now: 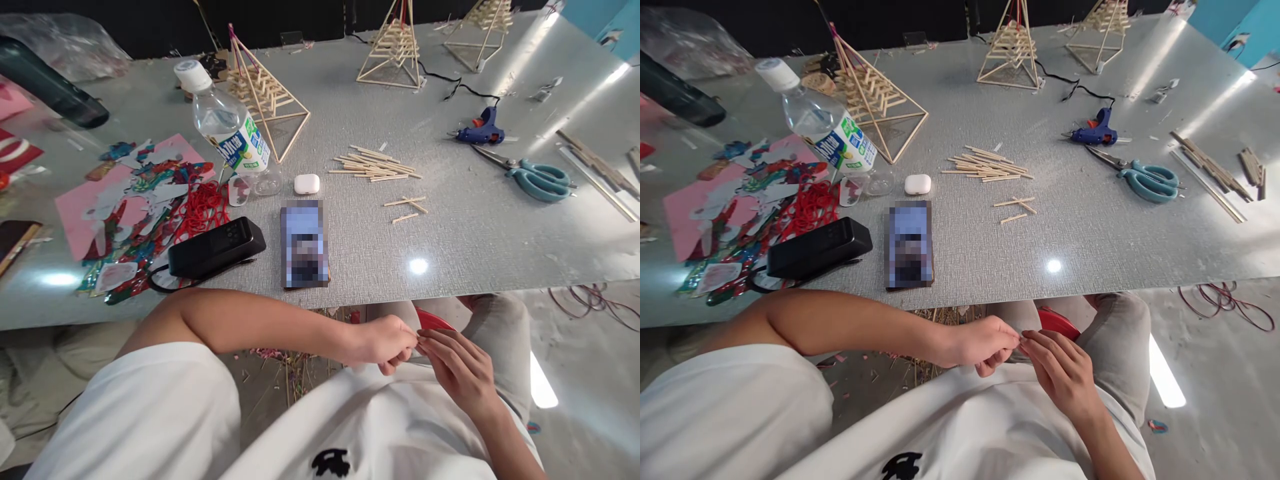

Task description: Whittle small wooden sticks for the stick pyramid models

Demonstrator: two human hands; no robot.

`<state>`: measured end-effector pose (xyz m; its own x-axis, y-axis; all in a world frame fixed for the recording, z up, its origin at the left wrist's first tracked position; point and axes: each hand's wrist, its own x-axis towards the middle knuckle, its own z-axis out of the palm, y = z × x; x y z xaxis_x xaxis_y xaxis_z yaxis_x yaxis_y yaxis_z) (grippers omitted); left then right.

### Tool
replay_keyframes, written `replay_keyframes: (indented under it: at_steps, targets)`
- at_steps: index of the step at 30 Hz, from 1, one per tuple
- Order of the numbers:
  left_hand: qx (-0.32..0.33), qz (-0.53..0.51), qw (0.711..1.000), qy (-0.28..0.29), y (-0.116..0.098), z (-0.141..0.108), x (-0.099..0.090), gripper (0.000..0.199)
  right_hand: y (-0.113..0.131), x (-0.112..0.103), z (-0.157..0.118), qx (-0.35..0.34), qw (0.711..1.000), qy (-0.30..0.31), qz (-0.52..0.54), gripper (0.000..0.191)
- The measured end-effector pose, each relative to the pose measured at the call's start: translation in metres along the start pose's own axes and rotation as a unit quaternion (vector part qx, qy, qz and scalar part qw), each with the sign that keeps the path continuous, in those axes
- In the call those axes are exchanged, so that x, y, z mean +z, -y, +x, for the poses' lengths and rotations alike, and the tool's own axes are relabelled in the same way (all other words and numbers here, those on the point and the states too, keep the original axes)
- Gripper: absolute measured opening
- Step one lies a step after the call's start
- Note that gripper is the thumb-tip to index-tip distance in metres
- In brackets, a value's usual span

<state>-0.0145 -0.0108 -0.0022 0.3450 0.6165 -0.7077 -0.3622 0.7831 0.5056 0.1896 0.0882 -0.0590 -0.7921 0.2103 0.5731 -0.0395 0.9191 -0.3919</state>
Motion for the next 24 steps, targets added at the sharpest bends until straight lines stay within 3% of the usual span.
replay_keyframes:
  at_steps: [4,13,24]
  targets:
    - [-0.019,0.008,1.000,0.004,0.000,0.001,0.000,0.042,-0.002,-0.002,0.003,-0.012,0.998,-0.005,0.057,0.041]
    - [-0.006,0.023,1.000,-0.006,0.003,0.001,-0.001,0.036,-0.004,-0.009,-0.009,-0.080,0.992,0.048,-0.090,0.029]
    - [0.005,0.048,0.999,-0.023,0.004,0.002,-0.002,0.039,-0.003,-0.004,-0.009,-0.085,0.988,0.037,-0.121,0.018]
